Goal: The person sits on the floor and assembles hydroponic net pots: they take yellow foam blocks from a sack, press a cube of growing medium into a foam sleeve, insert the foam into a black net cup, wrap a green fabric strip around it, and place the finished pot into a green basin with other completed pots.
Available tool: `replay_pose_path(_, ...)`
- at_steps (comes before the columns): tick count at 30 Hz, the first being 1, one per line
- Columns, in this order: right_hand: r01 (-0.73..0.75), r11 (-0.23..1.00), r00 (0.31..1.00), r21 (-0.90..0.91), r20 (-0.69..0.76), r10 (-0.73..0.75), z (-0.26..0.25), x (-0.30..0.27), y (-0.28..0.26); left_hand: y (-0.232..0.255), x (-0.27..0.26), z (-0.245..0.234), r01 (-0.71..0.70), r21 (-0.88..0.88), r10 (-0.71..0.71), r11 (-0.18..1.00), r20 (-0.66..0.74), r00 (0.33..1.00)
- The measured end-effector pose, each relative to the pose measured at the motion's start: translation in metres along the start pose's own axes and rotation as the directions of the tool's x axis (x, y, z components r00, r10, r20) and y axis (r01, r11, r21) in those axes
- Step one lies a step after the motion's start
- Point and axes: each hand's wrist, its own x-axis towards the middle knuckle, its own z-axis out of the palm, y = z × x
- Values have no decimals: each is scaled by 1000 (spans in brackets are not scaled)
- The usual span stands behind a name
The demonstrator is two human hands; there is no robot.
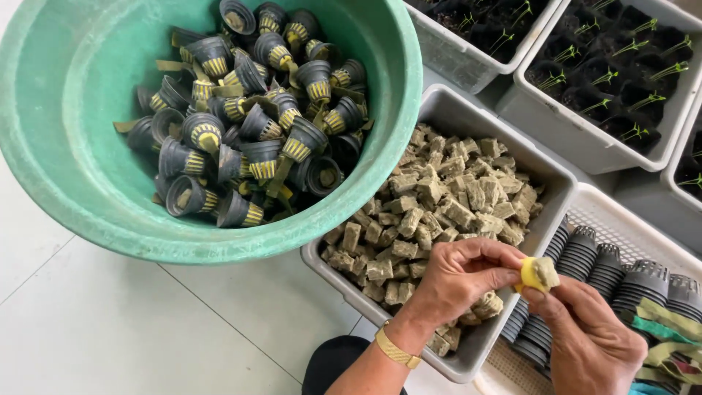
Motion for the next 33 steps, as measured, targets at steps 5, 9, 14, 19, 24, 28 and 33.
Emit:
replay_pose_path(5, -71, 997, 994, 18, -88, 72, 4, -3, -5, -2, 1, 8, -39, 138, 38, 990, 7, 999)
replay_pose_path(9, -115, 991, 978, 67, -165, 125, -8, -9, -15, 17, -5, 21, -22, 212, 14, 977, 38, 999)
replay_pose_path(14, -268, 959, 941, -90, -236, 240, -72, -39, -34, 39, -14, 48, -75, 567, 97, 820, -9, 995)
replay_pose_path(19, -135, 973, 950, 185, -254, 180, -163, -88, -35, 3, -64, 80, -15, 764, -49, 645, 61, 997)
replay_pose_path(24, -124, 976, 916, 177, -357, 181, -219, -140, -13, -68, -96, 92, -260, 922, -158, 287, 314, 936)
replay_pose_path(28, -192, 943, 871, 273, -396, 292, -253, -168, 2, -108, -96, 123, -285, 929, -251, 234, 341, 906)
replay_pose_path(33, -236, 884, 809, 403, -422, 409, -283, -195, 30, -132, -97, 182, -300, 912, -363, 278, 389, 846)
